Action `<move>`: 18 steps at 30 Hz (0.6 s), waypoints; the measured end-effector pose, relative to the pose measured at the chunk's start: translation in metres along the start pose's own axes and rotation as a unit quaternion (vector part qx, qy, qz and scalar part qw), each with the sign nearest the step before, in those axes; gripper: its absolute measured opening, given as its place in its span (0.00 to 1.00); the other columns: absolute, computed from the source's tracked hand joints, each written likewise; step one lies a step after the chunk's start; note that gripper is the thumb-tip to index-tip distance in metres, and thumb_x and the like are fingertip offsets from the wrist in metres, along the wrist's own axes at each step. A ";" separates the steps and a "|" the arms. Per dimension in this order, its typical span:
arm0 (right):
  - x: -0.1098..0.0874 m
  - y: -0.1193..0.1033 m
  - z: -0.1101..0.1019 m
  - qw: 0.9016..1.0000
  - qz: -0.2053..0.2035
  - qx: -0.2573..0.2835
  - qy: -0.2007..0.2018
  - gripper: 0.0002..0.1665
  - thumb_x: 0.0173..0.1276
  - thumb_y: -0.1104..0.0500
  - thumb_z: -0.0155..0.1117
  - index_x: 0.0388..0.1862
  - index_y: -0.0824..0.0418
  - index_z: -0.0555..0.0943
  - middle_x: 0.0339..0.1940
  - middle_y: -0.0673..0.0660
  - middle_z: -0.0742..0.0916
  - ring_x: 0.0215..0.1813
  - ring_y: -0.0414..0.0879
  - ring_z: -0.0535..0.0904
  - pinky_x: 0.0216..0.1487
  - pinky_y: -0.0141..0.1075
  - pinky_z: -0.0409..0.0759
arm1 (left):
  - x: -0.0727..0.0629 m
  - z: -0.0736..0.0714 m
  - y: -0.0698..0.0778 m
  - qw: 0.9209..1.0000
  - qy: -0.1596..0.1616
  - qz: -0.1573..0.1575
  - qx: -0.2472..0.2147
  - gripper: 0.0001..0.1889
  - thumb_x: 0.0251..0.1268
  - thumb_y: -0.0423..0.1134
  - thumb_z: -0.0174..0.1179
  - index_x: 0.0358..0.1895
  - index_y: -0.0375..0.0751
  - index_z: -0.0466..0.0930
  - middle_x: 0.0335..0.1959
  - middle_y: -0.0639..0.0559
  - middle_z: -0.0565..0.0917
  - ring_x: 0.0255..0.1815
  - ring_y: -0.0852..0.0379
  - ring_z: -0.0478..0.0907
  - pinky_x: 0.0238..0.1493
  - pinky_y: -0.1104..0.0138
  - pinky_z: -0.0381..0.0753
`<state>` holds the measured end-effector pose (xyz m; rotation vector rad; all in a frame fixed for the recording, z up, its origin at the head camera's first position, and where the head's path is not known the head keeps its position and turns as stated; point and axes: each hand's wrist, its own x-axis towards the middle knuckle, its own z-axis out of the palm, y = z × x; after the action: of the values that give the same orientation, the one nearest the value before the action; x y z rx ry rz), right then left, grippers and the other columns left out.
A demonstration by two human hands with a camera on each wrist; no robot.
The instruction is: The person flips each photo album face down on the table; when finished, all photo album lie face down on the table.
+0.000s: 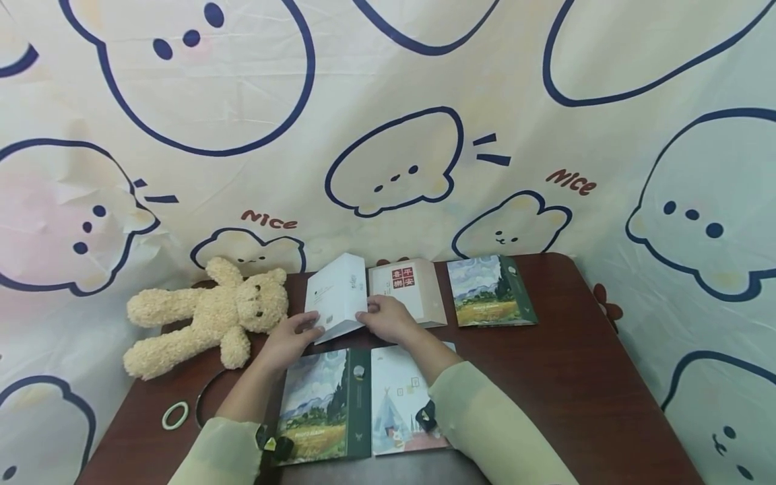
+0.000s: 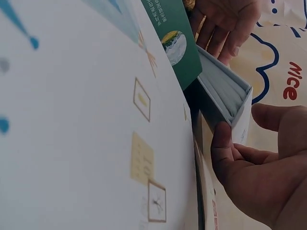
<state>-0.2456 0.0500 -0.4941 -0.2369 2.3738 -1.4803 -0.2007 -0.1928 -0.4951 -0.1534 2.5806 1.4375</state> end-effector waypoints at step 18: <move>0.010 0.008 0.010 0.999 0.026 -0.041 -0.014 0.36 0.73 0.49 0.68 0.73 0.68 0.74 0.55 0.59 0.85 0.46 0.46 0.84 0.53 0.42 0.83 | -0.005 -0.013 -0.005 1.000 -0.005 -0.014 0.019 0.31 0.76 0.46 0.62 0.76 0.36 0.70 0.75 0.33 0.69 0.79 0.34 0.59 0.73 0.39 0.65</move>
<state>-0.2511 0.0416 -0.5078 -0.2120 2.4021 -1.3499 -0.1960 -0.2063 -0.4917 -0.1761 2.5853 1.3751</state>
